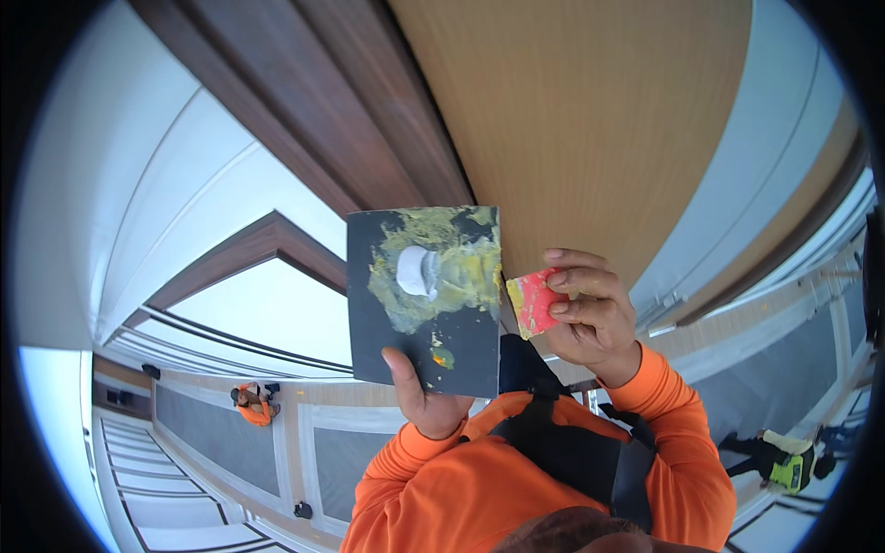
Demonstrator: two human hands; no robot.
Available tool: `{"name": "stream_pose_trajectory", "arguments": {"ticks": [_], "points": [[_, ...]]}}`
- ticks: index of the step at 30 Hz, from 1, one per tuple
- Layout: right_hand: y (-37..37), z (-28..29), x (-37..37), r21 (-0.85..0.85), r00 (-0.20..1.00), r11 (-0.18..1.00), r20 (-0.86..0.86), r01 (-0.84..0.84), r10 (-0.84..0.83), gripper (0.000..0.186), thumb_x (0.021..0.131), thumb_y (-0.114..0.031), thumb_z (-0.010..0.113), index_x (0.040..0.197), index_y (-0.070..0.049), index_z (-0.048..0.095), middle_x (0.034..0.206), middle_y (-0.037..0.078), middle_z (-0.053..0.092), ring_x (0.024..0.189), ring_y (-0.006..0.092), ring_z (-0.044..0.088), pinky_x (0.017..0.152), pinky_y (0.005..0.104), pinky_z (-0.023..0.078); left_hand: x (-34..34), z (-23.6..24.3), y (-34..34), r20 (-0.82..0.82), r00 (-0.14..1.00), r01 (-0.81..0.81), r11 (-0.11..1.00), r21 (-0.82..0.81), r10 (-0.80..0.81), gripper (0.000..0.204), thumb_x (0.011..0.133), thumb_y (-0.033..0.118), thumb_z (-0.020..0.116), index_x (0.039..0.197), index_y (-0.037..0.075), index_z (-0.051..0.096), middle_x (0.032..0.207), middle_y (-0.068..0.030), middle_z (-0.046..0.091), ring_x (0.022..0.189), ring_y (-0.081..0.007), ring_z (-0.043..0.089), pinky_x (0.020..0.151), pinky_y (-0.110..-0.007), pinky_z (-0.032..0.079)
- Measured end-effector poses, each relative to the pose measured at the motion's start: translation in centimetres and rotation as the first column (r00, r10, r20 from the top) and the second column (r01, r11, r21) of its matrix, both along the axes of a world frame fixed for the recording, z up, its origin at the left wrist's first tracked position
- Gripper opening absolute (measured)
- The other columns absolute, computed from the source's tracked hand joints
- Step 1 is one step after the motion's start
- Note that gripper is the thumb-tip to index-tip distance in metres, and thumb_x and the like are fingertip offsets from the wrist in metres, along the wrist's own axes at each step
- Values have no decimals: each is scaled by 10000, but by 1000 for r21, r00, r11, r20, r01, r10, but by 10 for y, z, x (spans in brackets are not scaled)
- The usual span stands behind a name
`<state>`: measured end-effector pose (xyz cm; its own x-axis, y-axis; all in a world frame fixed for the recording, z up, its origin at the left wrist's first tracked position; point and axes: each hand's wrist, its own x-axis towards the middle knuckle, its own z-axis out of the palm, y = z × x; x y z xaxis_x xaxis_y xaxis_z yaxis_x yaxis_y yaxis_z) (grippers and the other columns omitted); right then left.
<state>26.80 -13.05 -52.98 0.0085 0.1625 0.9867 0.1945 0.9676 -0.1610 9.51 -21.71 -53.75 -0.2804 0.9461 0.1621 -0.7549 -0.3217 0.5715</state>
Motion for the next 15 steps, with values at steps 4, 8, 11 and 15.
{"name": "stream_pose_trajectory", "arguments": {"ticks": [4,8,11,15], "points": [[5,-7,-4,-1,1000,1000,29,7,-7,311,758,19,804,938,-112,587,1037,103,657,1037,351,710,807,404,619,-3,-6,-1,-11,992,128,978,165,-128,683,1076,559,268,1377,-7,503,1250,-152,642,1065,-266,647,911,-386,520],[5,-9,-15,58,997,998,69,17,-21,327,757,43,787,958,-112,581,1060,99,644,1045,353,702,805,398,628,-5,-7,-1,-25,976,214,939,271,-215,675,1084,536,262,1468,4,422,1381,-142,582,1234,-272,582,1048,-413,453],[13,-14,-20,99,997,995,74,19,-27,338,757,52,786,971,-104,576,1059,100,639,1059,352,693,803,401,629,0,-2,5,-5,978,201,934,295,-209,674,1087,527,258,1474,-2,415,1394,-149,575,1248,-271,579,1060,-409,449],[17,-13,-18,140,991,990,122,31,-48,345,761,49,785,1002,-91,582,1079,113,629,1057,369,690,812,413,625,0,-6,5,11,978,198,936,291,-210,670,1087,523,265,1453,-12,437,1378,-158,586,1224,-271,596,1036,-399,470]]}}
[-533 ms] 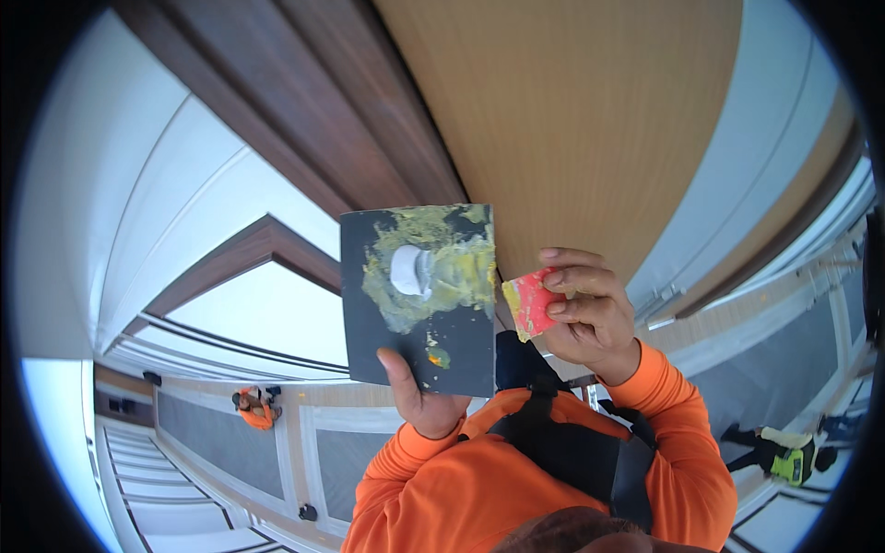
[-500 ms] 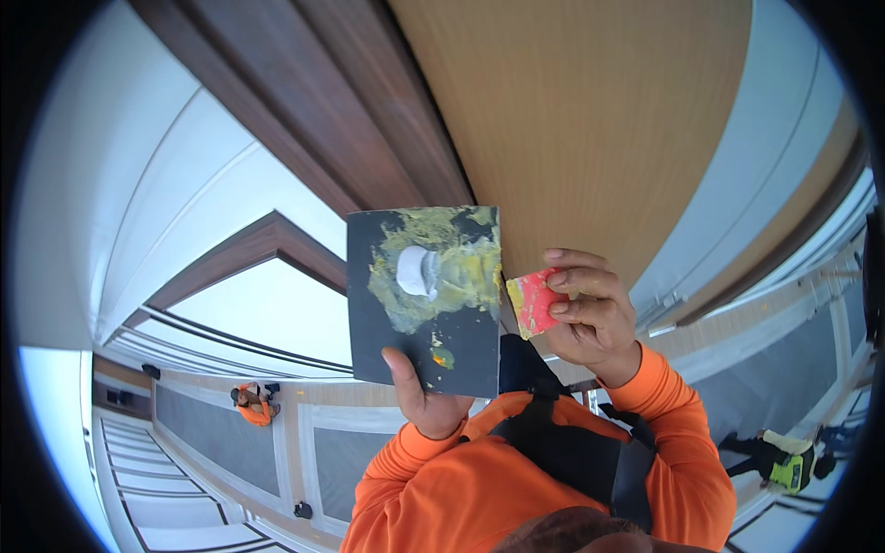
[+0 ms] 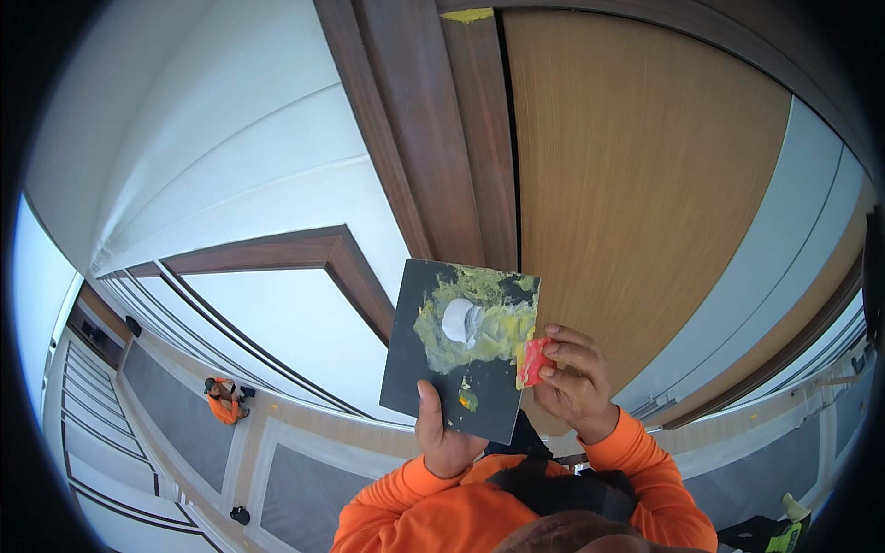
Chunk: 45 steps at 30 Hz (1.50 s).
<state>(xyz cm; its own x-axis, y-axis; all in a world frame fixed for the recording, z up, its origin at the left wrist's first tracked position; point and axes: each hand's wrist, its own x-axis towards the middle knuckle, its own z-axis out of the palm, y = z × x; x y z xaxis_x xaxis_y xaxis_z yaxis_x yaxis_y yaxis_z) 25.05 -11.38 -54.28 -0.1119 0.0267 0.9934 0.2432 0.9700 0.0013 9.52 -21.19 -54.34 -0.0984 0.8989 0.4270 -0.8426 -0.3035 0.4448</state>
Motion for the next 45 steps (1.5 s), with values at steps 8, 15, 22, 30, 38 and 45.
{"name": "stream_pose_trajectory", "arguments": {"ticks": [8,15,22,30,38,45], "points": [[22,-1,29,-36,997,996,-17,80,-81,303,765,77,755,966,-76,588,1064,137,627,1016,376,695,806,435,610,12,0,-2,64,995,-81,996,-39,83,661,1087,516,282,1402,-27,489,1299,-165,631,1127,-279,649,993,-395,500],[7,7,44,-524,925,792,-356,-315,132,223,847,40,759,1005,-23,615,995,144,658,828,220,700,662,331,589,26,-10,4,38,987,-157,988,10,157,649,1091,505,275,1421,-16,477,1322,-165,624,1166,-277,636,1005,-403,496],[-1,30,50,-677,755,335,-581,-656,305,199,959,-124,707,1066,24,629,872,125,715,670,152,676,543,261,533,28,-15,9,-3,986,-167,985,47,167,676,1089,523,254,1411,-24,486,1330,-159,619,1181,-267,625,983,-380,501],[5,21,41,-660,670,145,-688,-737,279,197,955,-137,716,1076,-7,630,930,130,730,722,176,712,546,267,546,29,-7,9,72,981,-179,984,4,178,660,1094,507,250,1383,-27,507,1299,-161,633,1157,-267,632,972,-372,510],[0,8,31,-646,754,389,-552,-657,356,227,945,-67,709,1129,-3,591,951,131,727,766,181,714,589,289,574,29,-8,8,87,978,-185,981,-64,190,643,1096,490,261,1430,-29,445,1339,-169,605,1186,-274,622,999,-391,502],[12,20,54,-650,640,162,-617,-742,457,241,930,-27,713,1135,-6,588,913,119,681,784,180,687,639,307,583,31,-7,5,87,974,-198,973,-118,209,666,1092,508,256,1396,-38,487,1317,-170,621,1163,-277,627,992,-396,498]]}}
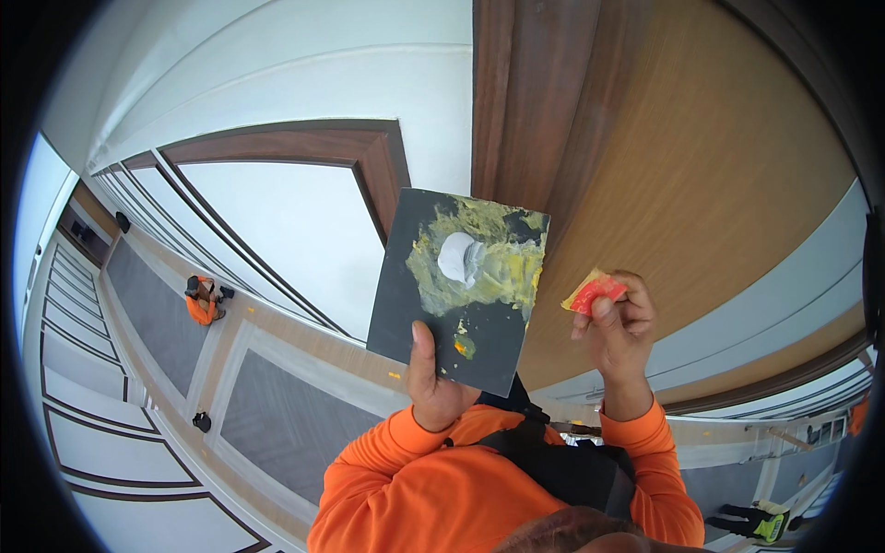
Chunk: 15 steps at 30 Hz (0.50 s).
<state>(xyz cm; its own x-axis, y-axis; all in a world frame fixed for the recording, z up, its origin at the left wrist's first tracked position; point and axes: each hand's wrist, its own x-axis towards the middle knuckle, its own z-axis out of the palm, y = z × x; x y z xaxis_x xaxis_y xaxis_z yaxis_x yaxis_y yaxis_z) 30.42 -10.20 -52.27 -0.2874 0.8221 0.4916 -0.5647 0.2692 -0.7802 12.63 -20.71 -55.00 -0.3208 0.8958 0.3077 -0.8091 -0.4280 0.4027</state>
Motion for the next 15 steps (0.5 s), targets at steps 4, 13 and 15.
{"name": "stream_pose_trajectory", "arguments": {"ticks": [4,13,15], "points": [[3,3,13,313,957,938,192,150,-217,208,879,23,738,1060,-19,644,938,121,686,845,214,692,701,342,585,6,9,-2,49,998,-33,998,-45,35,693,1088,525,259,1305,-55,571,1228,-177,666,1095,-275,654,946,-384,517],[7,18,1,822,856,549,170,150,-487,274,699,127,718,927,-24,732,979,115,706,874,280,707,735,360,576,2,12,-2,117,991,-43,987,-157,61,689,1081,528,278,1217,-57,614,1099,-197,698,866,-284,711,698,-355,597],[8,19,1,823,857,551,179,139,-483,279,694,132,715,926,-22,729,969,116,706,864,280,706,722,361,574,1,9,-2,89,994,-45,991,-130,57,678,1082,521,286,1231,-57,607,1102,-197,698,872,-284,712,711,-357,594]]}}
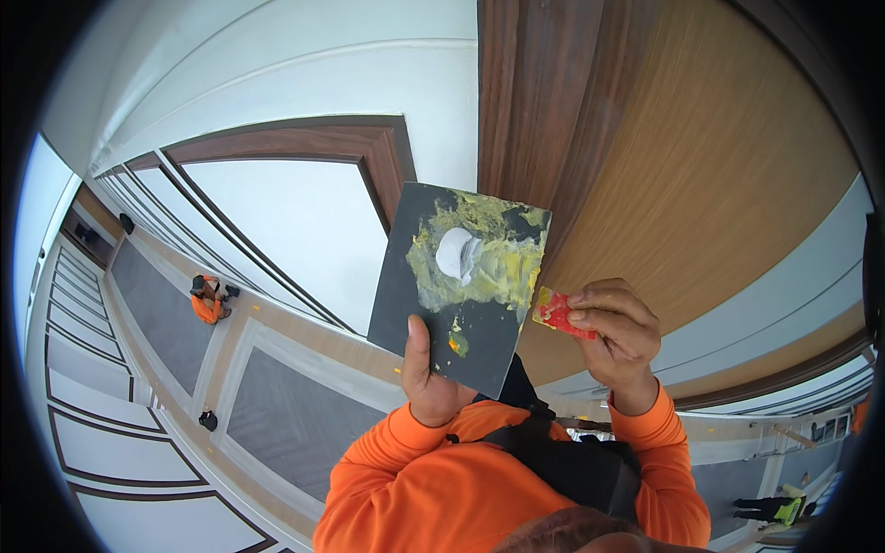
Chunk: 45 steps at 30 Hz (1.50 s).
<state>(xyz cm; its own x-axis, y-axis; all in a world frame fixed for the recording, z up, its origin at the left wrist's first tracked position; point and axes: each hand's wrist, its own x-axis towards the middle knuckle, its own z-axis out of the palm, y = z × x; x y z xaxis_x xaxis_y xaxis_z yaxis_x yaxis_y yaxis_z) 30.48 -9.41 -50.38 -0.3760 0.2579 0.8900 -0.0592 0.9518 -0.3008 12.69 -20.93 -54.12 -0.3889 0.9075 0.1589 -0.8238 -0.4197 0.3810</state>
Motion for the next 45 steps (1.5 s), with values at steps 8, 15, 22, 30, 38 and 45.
{"name": "stream_pose_trajectory", "arguments": {"ticks": [8,15,22,30,38,45], "points": [[-2,4,-10,-111,997,994,-80,9,-18,258,726,139,737,930,-18,725,928,126,702,834,261,695,694,336,559,-10,-13,-1,39,995,85,995,47,-87,661,1080,506,307,1281,-61,581,1199,-196,675,1034,-289,678,898,-398,542],[3,12,3,1,999,1000,-32,-7,7,255,722,101,782,940,-20,731,939,115,694,816,236,670,667,319,536,-13,-28,1,-87,990,128,979,161,-115,669,1080,508,307,1354,-63,523,1276,-199,640,1122,-315,648,966,-429,515],[4,40,5,30,987,999,158,-12,7,231,728,21,823,939,-25,742,844,85,691,721,227,650,614,316,506,-10,-26,-7,-322,947,32,998,60,-11,663,1102,468,248,1321,-83,543,1286,-199,640,1146,-303,645,1000,-421,516],[2,69,-4,77,939,997,344,-1,-25,167,754,-3,821,895,10,732,756,96,675,629,217,619,540,310,461,-18,-26,-16,-745,613,-205,964,171,263,556,1125,318,241,1248,-80,610,1240,-155,668,1127,-270,649,962,-352,520],[4,70,-11,159,940,987,337,5,-59,217,726,27,815,924,1,731,768,93,674,637,217,625,535,306,465,-30,-39,-22,-696,707,-46,990,131,125,670,1071,470,380,1435,-91,428,1392,-189,566,1258,-264,587,1056,-377,482],[5,66,-10,347,940,936,297,57,-167,304,674,37,818,962,-13,732,833,86,677,698,235,644,573,311,507,-34,-37,-22,-675,729,-56,992,111,117,698,1054,508,414,1427,-82,437,1378,-185,572,1232,-268,600,1027,-376,504]]}}
